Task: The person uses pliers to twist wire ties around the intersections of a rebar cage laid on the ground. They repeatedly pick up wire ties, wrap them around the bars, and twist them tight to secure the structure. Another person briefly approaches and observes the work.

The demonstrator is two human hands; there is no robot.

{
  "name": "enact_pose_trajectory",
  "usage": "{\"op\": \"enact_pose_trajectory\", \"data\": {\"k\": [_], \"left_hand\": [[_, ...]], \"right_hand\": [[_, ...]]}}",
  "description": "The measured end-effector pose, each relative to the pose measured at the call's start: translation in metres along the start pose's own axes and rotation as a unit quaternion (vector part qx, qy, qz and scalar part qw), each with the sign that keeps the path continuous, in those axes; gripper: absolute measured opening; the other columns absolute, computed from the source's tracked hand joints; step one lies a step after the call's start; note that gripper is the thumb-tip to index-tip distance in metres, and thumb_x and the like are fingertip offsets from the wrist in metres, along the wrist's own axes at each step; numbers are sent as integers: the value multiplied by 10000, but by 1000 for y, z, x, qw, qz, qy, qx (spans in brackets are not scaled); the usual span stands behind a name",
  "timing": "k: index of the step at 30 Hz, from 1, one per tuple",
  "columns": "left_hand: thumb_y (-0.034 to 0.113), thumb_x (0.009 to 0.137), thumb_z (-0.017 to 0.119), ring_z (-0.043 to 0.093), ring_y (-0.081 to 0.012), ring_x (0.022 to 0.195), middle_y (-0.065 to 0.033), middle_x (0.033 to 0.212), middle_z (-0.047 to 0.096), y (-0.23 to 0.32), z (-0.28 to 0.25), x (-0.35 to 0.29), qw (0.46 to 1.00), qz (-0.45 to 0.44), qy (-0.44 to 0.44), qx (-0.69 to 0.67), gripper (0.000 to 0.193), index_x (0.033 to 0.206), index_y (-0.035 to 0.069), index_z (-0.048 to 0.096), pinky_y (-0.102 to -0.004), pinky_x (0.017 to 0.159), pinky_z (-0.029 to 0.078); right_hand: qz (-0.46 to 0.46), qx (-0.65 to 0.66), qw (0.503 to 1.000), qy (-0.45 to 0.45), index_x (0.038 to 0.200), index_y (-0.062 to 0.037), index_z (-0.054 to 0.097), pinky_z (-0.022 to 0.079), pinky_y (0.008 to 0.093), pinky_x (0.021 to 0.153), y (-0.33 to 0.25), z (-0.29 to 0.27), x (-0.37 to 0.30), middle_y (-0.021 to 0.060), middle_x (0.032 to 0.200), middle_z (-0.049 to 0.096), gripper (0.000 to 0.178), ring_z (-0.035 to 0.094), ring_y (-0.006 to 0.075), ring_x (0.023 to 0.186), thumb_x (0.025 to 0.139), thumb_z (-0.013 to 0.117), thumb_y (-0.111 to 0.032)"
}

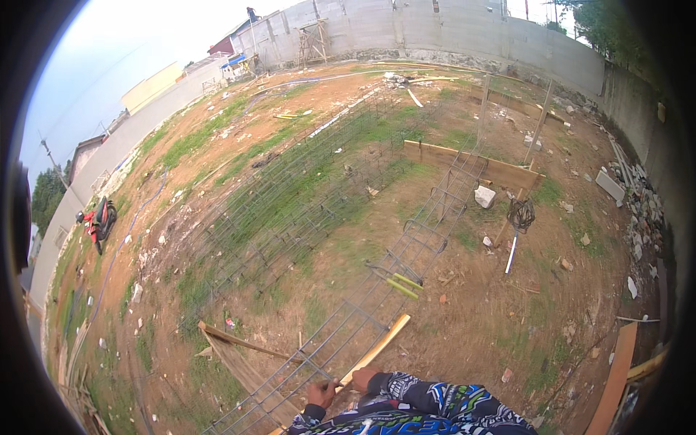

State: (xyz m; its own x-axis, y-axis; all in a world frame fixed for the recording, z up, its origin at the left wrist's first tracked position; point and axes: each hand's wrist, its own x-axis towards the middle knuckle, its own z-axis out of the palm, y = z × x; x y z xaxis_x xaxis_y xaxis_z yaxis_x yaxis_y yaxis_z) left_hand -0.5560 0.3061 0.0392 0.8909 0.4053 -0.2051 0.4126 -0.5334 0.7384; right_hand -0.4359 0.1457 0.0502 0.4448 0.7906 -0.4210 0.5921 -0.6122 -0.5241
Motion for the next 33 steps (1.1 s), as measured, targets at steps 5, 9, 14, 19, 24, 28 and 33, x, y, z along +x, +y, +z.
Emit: {"op": "enact_pose_trajectory", "data": {"k": [5,9,14,19,24,28,33], "left_hand": [[428,847,612,609,-252,533,-180,603,629,-13,6,4,999,24,23,2,387,807,67,745,-358,550,468],[434,847,615,611,-242,536,-189,614,631,3,-4,-3,999,24,22,6,396,820,60,743,-357,554,468],[421,850,609,630,-247,570,-161,603,626,1,-4,-8,997,-56,-14,-42,441,796,-6,706,-368,573,465],[428,849,622,605,-196,543,-117,566,617,12,-7,1,998,-49,-22,-33,452,764,-10,700,-350,554,452],[435,852,618,562,-167,504,-99,536,593,16,-11,3,998,-43,-21,-51,479,677,-8,673,-338,536,439],[440,869,592,562,-145,528,-69,558,626,11,-12,-3,994,-79,-19,-69,439,776,38,739,-329,539,440],[435,869,594,594,-161,556,-77,605,655,15,-11,1,994,-66,1,-93,442,794,20,728,-337,565,466]], "right_hand": [[-231,240,917,-219,854,-66,721,488,437,661,-9,3,13,180,810,673,299,641,331,738,787,572,-316],[-184,153,955,-177,811,-76,708,475,436,675,3,-23,-6,151,806,671,261,627,333,747,785,565,-292],[-176,124,977,-5,992,-80,674,450,447,805,1,-68,-42,150,885,631,327,596,347,910,846,594,-361],[77,34,899,429,1283,-75,485,367,468,993,67,-164,-4,164,1287,467,510,440,359,1192,812,628,-205],[221,-87,920,312,1381,-122,380,314,494,1034,174,-178,44,164,1368,419,622,413,352,1244,797,586,-191],[205,-164,933,246,1397,-149,347,334,506,1008,162,-163,40,184,1321,465,649,456,340,1207,794,586,-165],[68,358,876,316,1209,-77,440,487,407,786,166,-144,11,188,1012,613,391,625,270,867,838,554,-131]]}}
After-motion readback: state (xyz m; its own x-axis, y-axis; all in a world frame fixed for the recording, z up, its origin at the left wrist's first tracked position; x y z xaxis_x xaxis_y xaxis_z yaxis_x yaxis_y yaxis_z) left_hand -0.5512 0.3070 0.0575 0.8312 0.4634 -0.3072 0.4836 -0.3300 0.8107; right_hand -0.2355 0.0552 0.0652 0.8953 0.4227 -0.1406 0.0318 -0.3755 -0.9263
